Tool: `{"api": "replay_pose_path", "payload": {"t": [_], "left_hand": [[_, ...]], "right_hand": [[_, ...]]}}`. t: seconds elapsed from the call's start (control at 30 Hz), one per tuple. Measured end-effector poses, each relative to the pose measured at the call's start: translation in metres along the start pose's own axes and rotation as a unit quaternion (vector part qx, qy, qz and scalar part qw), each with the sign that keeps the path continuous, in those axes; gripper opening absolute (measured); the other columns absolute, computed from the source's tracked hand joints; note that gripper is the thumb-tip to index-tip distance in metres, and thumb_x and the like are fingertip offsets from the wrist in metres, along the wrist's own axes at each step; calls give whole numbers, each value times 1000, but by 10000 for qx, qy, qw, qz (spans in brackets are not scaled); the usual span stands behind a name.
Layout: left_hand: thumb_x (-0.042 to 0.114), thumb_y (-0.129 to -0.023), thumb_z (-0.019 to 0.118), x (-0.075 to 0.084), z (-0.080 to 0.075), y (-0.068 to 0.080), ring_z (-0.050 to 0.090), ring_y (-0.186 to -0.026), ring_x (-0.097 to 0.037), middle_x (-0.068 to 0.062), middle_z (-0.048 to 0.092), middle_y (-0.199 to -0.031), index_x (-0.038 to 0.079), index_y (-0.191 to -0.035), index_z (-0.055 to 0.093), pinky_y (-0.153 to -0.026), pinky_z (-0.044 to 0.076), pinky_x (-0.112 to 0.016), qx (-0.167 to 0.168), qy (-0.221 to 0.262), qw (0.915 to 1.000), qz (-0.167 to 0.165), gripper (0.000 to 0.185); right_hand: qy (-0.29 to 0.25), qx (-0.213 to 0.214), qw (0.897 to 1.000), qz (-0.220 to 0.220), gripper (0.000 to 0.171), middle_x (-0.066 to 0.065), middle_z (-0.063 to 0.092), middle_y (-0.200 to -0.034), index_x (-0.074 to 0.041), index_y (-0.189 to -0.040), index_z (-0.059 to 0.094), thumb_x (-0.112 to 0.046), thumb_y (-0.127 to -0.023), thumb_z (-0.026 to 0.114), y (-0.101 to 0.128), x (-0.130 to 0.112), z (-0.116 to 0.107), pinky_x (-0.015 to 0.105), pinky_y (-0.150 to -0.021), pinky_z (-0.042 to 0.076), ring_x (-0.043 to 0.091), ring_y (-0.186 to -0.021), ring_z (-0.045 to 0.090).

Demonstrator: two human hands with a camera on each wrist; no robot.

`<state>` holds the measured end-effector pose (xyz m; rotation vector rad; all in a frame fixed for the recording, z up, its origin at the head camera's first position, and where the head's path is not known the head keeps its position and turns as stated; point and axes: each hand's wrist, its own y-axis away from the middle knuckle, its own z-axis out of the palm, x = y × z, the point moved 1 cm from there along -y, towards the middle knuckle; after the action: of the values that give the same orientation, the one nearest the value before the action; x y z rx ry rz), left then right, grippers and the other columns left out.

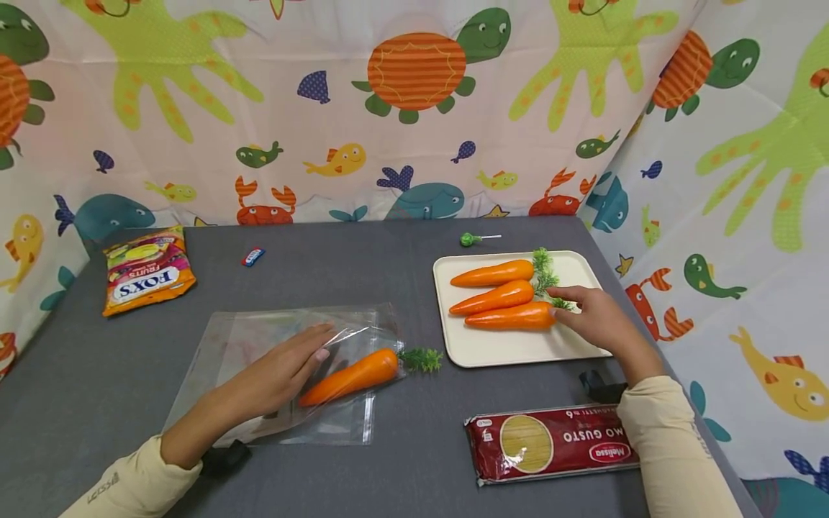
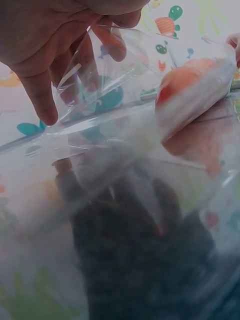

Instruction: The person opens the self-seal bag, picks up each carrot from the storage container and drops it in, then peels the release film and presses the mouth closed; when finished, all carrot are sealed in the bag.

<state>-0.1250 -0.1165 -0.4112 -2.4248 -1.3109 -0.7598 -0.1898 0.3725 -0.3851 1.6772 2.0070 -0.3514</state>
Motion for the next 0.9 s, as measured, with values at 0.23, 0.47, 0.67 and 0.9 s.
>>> {"api": "replay_pose_path", "payload": {"t": [0.23, 0.47, 0.67, 0.9], "left_hand": [[30, -108, 38, 0, 1, -1, 26, -143, -32, -15, 33, -153, 7, -146, 44, -112, 26, -53, -5, 11, 10000, 79, 45], [36, -108, 35, -2, 1, -2, 25, -143, -32, -14, 33, -154, 7, -147, 43, -113, 24, -53, -2, 23, 10000, 63, 49], [40, -107, 32, -2, 0, -2, 24, -143, -32, -14, 32, -154, 7, -147, 43, -113, 23, -52, -28, 86, 9999, 82, 53], [27, -107, 39, -1, 0, -2, 25, -143, -34, -17, 32, -154, 4, -145, 44, -113, 23, -53, 0, 181, 9997, 149, 44]], "right_hand": [[-133, -243, 9996, 94, 48, 30, 53, -132, 2, -135, 55, -24, -96, 64, 0, 3, 7, 58, -91, 48, 45, -116, 52], [-191, -373, 9991, -58, 51, 29, 53, -132, 2, -135, 55, -25, -94, 66, -1, 1, 8, 55, -90, 50, 43, -116, 52], [-236, -508, 9984, -6, 53, 29, 53, -132, 1, -137, 53, -26, -94, 67, -1, -1, 9, 53, -88, 51, 40, -112, 54], [-191, -661, 9976, -84, 55, 29, 53, -132, 1, -138, 52, -26, -93, 68, 0, -2, 10, 52, -88, 52, 40, -110, 55]]}}
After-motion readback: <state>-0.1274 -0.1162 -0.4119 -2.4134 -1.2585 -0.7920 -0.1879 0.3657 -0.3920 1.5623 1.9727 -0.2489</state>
